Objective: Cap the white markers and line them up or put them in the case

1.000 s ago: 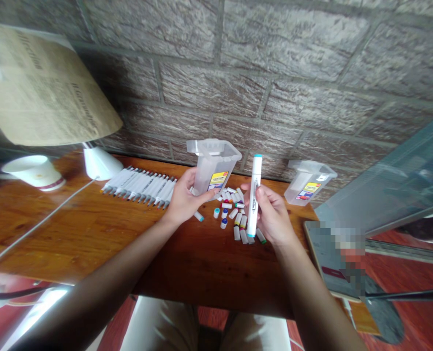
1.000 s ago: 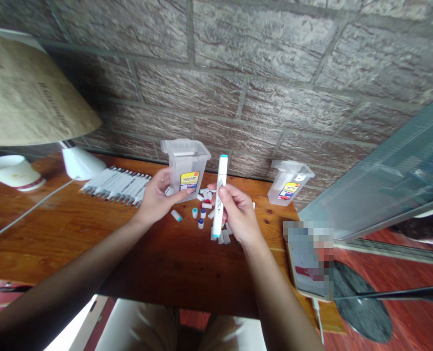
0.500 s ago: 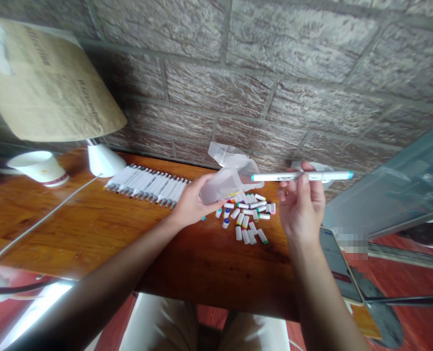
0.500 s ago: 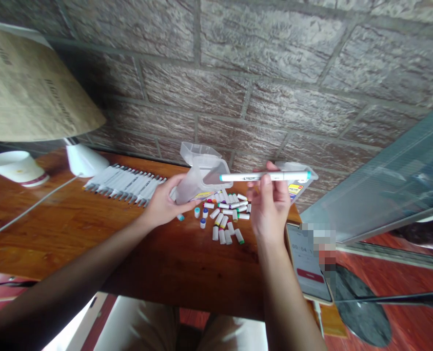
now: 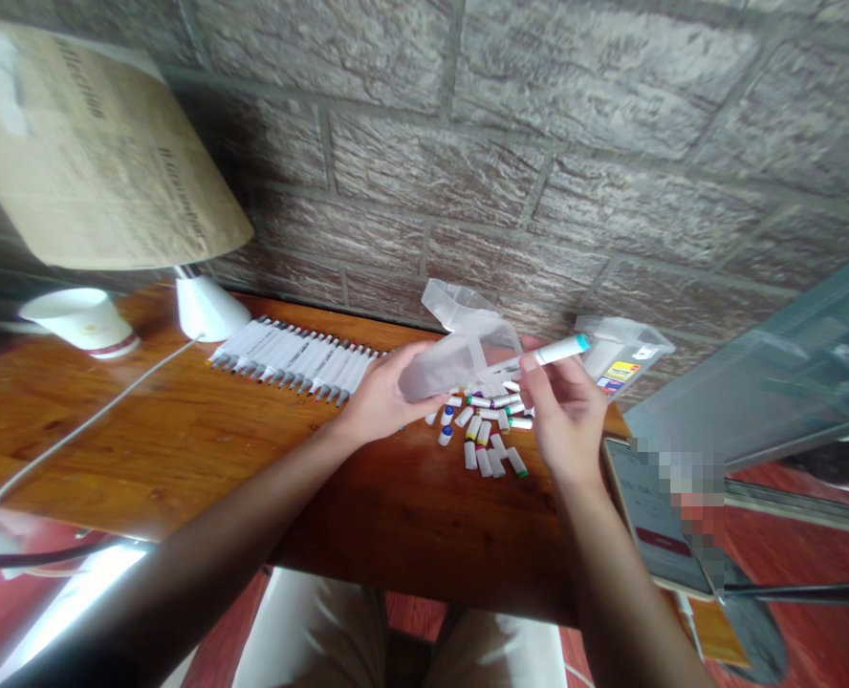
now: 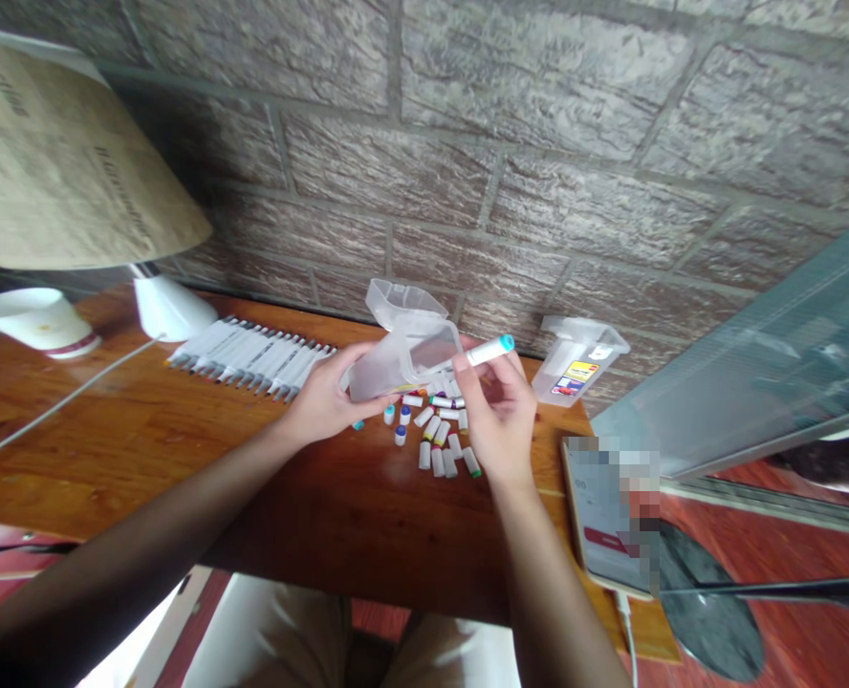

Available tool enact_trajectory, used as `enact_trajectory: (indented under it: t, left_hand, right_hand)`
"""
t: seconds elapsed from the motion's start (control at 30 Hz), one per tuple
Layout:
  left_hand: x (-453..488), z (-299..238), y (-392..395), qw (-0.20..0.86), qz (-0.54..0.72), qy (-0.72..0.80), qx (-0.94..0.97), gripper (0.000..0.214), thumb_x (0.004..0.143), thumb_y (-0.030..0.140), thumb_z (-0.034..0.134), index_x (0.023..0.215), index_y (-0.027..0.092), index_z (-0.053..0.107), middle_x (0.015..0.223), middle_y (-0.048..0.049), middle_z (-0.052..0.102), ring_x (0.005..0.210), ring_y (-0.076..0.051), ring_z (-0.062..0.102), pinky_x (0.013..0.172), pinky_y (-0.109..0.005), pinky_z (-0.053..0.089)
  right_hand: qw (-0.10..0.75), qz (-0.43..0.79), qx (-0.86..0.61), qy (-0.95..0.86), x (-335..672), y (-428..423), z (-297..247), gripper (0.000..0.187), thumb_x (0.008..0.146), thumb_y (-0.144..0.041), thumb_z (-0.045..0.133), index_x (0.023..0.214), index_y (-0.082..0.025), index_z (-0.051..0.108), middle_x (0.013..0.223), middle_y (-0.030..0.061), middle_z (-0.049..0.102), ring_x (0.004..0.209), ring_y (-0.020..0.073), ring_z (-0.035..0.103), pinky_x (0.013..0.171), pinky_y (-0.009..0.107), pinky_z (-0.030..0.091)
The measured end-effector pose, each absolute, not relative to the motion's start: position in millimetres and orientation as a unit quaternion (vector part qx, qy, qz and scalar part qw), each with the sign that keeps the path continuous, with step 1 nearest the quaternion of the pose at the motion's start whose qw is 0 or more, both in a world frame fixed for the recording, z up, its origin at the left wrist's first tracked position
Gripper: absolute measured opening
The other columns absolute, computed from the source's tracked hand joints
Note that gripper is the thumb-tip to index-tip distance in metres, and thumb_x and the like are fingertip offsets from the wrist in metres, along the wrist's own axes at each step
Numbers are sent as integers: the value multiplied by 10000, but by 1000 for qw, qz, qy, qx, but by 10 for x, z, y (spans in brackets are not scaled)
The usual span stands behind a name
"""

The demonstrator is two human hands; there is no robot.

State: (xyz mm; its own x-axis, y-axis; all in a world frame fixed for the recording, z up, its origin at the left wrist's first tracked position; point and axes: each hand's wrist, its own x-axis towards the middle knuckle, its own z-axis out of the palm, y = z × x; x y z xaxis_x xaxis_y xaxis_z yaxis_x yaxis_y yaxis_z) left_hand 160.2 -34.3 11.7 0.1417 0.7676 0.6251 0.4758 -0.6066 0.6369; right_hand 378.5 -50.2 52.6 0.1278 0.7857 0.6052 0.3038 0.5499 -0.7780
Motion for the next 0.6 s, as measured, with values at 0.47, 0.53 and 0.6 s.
enact_trajectory:
  t: [0.47, 0.53, 0.6]
  left_hand:
    - [1601, 88, -327, 157, 507, 413, 740, 568, 742, 305, 826, 1252, 166, 619, 1194, -90, 738, 1071, -232, 709, 954, -321, 553]
    - [1602, 86, -326, 158, 506, 416, 739, 568, 739, 311, 827, 1251, 174, 620, 1200, -92, 736, 1078, -239, 708, 959, -331, 554]
    - [1601, 86, -328, 160, 506, 418, 738, 568, 738, 324, 828, 1248, 180, 623, 1201, -91, 736, 1081, -243, 706, 964, -338, 554]
  right_hand:
    - [627, 175, -423, -631, 3758, -544, 508, 228, 941, -360, 650, 1136, -266, 722, 1014, 44, 698, 626, 126, 603, 575, 299, 514]
    - [624, 164, -428, -633, 3767, -537, 497, 188, 941, -363, 651, 1062, -254, 747, 959, 35, 697, 634, 127, 605, 583, 292, 508]
    - [625, 166, -433, -629, 3766, -534, 492, 194, 938, -371, 656, 1062, -252, 746, 943, 34, 701, 636, 129, 608, 583, 286, 504]
